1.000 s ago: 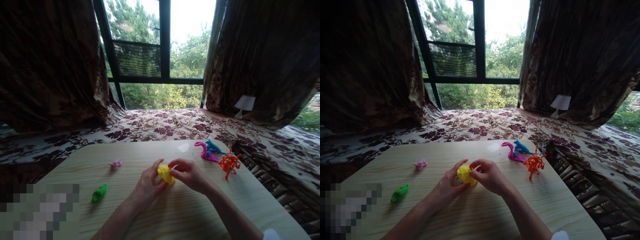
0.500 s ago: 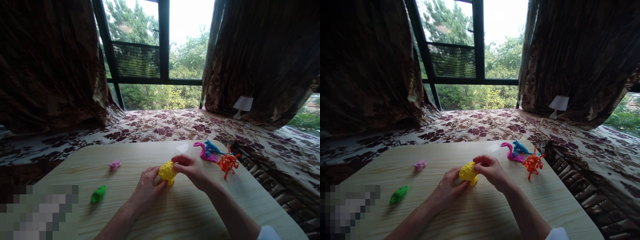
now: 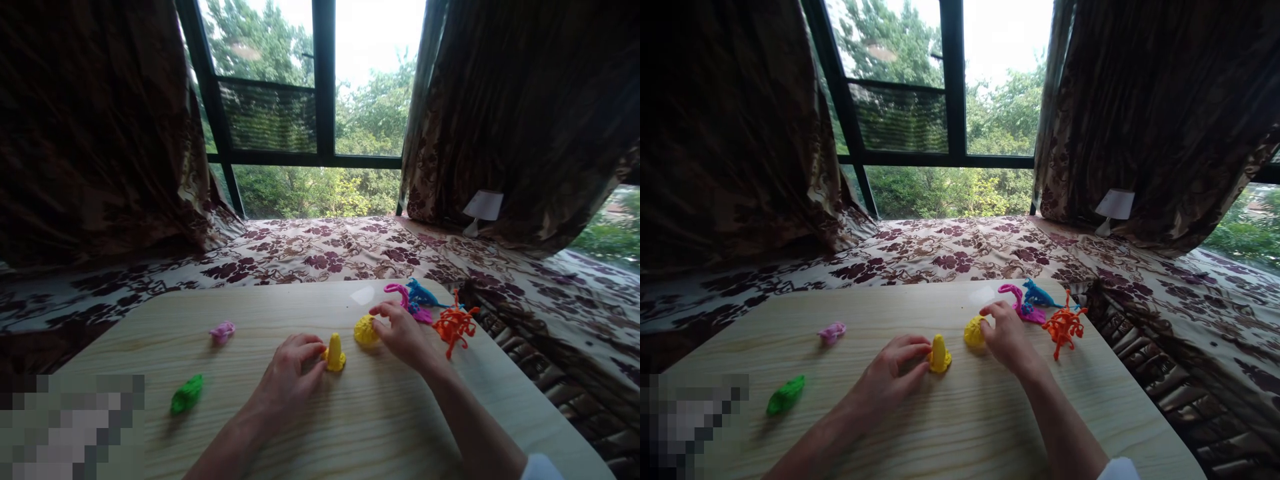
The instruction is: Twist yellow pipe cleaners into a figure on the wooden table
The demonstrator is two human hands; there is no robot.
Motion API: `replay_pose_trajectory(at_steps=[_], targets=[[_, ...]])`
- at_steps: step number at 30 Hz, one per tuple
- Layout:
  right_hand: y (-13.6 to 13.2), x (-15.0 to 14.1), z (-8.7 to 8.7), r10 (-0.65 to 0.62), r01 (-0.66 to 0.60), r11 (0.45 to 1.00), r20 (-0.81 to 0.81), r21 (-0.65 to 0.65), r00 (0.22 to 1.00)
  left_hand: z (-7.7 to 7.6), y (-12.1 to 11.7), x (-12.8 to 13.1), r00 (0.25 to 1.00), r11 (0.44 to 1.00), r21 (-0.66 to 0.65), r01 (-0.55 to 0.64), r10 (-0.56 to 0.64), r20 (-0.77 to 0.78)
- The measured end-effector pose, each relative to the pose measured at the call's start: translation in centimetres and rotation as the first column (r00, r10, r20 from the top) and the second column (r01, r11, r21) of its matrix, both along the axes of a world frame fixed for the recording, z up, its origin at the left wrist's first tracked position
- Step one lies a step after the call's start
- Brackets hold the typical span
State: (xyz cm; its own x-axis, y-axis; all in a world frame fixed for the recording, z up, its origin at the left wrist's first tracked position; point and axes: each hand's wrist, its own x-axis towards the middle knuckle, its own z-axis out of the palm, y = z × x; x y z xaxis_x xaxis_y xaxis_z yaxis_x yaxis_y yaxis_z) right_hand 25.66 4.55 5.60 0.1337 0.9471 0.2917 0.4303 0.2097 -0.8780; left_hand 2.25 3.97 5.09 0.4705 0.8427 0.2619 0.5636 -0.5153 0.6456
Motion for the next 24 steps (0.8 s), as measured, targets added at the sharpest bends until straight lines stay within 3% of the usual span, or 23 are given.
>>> replay_pose_trajectory(at_steps=[2,4,7,9,13,18,24], targets=[[-0.6,-0.7,0.9,-0.014,0.007,0.997,0.086,0.079,0.996,0.0,0.0,0.0,1.000,1.000,0.013,-0.007,0.007,-0.018],[-1.2,-1.7,1.4,0.074,-0.091,0.992,0.176,0.089,0.982,-0.1,0.0,0.0,0.999,0.999,0.032,-0.011,0.012,-0.035],[-1.6,-3.4,1.1,0.265,-0.271,0.963,0.259,-0.014,0.929,-0.5,-0.2,0.3,0.998,0.997,0.066,-0.040,0.043,-0.047],[-1.7,-4.3,0.4,0.320,-0.318,0.946,0.309,-0.055,0.896,-0.8,-0.2,0.4,0.996,0.994,0.087,-0.073,0.077,-0.050],[-1.6,-5.3,-0.3,0.303,-0.311,0.949,0.404,-0.048,0.863,-1.0,-0.2,0.7,0.993,0.990,0.105,-0.099,0.106,-0.058],[-1.8,-5.8,0.0,0.251,-0.279,0.960,0.500,-0.020,0.829,-0.6,-0.1,0.7,0.992,0.990,0.104,-0.100,0.107,-0.073],[-1.9,-6.6,0.4,0.227,-0.262,0.964,0.640,-0.041,0.734,-0.6,-0.1,0.7,0.991,0.989,0.099,-0.106,0.113,-0.069]])
